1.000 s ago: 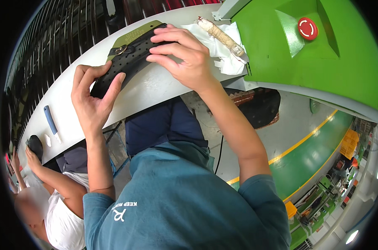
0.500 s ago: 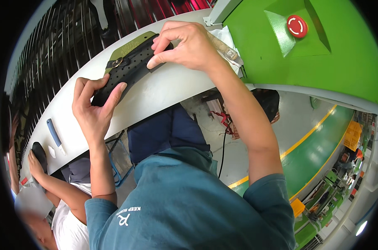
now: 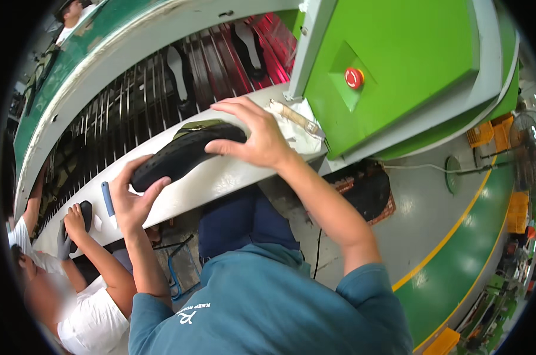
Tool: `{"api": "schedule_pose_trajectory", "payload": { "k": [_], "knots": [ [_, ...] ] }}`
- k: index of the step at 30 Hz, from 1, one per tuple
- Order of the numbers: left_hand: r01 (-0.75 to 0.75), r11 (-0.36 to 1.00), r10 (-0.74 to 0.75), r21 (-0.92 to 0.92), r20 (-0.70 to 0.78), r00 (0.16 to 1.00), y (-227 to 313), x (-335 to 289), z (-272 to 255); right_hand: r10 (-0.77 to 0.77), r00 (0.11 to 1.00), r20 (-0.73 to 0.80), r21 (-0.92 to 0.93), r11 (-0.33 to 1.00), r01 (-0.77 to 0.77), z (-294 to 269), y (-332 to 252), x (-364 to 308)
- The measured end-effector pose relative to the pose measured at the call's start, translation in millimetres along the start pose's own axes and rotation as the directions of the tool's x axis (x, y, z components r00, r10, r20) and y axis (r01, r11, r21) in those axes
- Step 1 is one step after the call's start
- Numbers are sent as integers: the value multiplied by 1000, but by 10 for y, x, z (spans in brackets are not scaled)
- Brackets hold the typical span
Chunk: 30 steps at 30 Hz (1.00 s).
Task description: The person assembles black sandals by hand on a factory line. They pick up a sole and an upper, align them, and press them together, then place the finished sandal onto a conveyor belt. The process is repeated for multiple units.
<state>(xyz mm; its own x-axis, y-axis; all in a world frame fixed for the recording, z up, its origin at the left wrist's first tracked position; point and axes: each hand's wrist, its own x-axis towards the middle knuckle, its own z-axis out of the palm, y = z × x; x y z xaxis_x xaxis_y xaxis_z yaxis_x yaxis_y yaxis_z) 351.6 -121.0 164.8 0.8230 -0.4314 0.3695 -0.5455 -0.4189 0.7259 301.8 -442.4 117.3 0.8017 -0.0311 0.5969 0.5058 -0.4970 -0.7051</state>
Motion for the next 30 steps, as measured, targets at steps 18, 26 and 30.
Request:
{"api": "schedule_pose_trajectory", "payload": {
  "k": [18,26,30],
  "knots": [
    [-413,764,235,-495,-383,893,463,452,865,105,994,-41,445,892,-76,343,-832,364],
    [-453,732,254,-509,-412,875,437,591,841,94,987,-129,404,914,-35,409,-798,420],
    [-410,720,257,-559,-334,907,302,600,937,72,987,-141,417,909,-7,396,-646,447]
  ]
}}
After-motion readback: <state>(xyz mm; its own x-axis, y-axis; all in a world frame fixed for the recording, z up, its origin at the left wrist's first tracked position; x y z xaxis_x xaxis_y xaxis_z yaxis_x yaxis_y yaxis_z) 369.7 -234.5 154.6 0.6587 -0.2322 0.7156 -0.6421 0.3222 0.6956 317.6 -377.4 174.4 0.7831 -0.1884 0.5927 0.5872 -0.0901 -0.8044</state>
